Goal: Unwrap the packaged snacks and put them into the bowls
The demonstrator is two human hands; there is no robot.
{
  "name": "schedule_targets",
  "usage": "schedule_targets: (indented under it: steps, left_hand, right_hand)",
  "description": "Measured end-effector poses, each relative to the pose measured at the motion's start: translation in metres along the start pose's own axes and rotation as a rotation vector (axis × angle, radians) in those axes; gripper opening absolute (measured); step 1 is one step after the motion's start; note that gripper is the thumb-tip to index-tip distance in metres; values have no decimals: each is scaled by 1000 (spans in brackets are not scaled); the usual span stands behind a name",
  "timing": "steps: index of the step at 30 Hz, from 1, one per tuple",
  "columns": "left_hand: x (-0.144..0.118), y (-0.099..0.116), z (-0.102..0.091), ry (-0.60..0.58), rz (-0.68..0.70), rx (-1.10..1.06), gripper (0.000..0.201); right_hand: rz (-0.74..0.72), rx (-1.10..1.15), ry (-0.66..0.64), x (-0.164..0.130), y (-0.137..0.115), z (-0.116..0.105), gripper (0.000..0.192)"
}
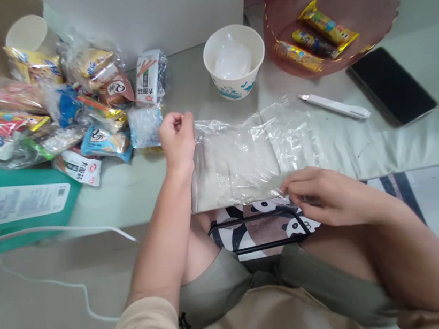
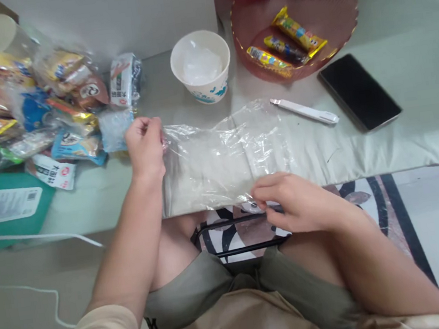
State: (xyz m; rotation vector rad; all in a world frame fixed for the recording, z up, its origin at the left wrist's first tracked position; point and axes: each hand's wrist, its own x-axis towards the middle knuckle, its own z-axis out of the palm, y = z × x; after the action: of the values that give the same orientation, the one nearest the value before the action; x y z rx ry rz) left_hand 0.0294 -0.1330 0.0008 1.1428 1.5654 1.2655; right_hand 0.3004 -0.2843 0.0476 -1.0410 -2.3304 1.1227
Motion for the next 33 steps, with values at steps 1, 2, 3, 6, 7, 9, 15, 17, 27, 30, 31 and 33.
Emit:
schedule_targets:
  steps: [1,2,3,6,7,9,15,17,27,30,31,33]
  left_hand:
    - [1,0,-2,36,70,26,33]
    - [0,2,-4,66,145,52,33]
    - [-5,5,-8,98,219,77,32]
    - [-36,20,-23,169,471,125,28]
    - [-49,25,-27,133,584,132,28]
    - [-73,31,-34,-283,768,206,31]
    - [-82,23,-39,-859,502,621,13]
    - [-72,20,-42,-739,409,529,11]
    - [-49,22,-55,-416,64,120,15]
    - [-45,20,-59,-423,91,136,14]
    - [-44,21,-60,-424,85,129,14]
    - [-43,23,-63,-464,65,138,15]
  right_hand:
    - [5,11,-29,1,0,0,16]
    - [10,20,-53,1,1,0,16]
    - [13,26,-65,1,1,1,16]
    - [1,21,-40,3,1,2,15]
    - [-10,16,-20,4,1,2,14]
    - [-24,11,33,5,0,3,13]
    - [22,56,313,4,7,1,6]
    - [-12,115,373,-1,12,0,25]
    - [-10,-139,425,13,24,14,11]
    - [35,-13,617,18,21,15,13]
    - [81,42,673,20,20,15,15]
    - [167,181,801,23,23,17,21]
